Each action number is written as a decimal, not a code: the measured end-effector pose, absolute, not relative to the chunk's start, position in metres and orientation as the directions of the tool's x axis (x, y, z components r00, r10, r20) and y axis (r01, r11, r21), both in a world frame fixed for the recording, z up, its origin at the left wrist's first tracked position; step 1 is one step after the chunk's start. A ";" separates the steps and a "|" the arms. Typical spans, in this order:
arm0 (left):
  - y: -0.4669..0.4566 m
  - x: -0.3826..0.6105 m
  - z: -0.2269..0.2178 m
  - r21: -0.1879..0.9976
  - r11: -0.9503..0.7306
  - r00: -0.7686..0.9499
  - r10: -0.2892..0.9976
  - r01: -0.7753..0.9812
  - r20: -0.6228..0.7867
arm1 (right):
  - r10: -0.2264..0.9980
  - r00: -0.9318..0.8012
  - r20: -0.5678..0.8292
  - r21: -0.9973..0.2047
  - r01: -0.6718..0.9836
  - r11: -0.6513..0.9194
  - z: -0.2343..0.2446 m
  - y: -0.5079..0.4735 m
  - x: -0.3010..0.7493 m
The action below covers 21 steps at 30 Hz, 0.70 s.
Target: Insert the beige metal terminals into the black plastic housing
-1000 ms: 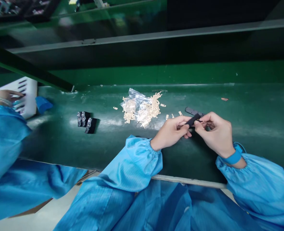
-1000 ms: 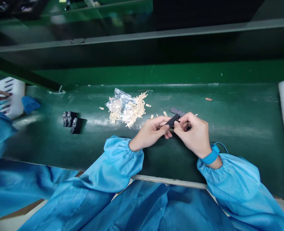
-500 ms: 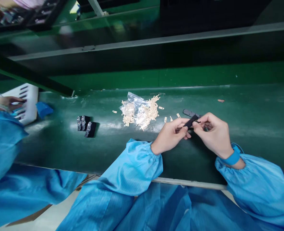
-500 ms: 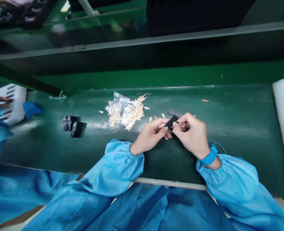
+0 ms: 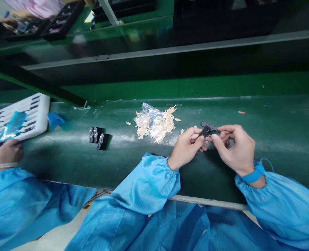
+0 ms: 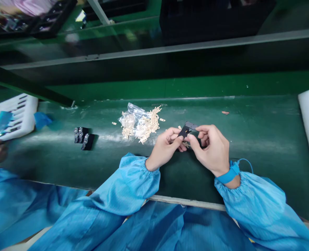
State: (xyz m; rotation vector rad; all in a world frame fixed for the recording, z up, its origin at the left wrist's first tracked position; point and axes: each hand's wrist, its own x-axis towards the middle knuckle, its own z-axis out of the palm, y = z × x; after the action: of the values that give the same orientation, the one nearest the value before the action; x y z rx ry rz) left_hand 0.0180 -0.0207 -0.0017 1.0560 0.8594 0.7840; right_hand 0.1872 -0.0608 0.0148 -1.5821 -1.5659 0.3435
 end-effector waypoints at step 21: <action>-0.027 0.021 -0.009 0.959 0.278 0.454 0.862 -0.052 -0.225 | 0.923 0.106 0.369 -0.723 0.658 0.213 0.008 -0.060 0.180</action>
State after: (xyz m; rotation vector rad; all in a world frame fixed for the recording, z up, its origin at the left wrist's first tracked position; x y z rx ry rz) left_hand 0.0213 -0.0273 -0.0092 1.1207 0.9034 0.7413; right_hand 0.1797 -0.0596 0.0084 -1.5181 -1.6234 0.3870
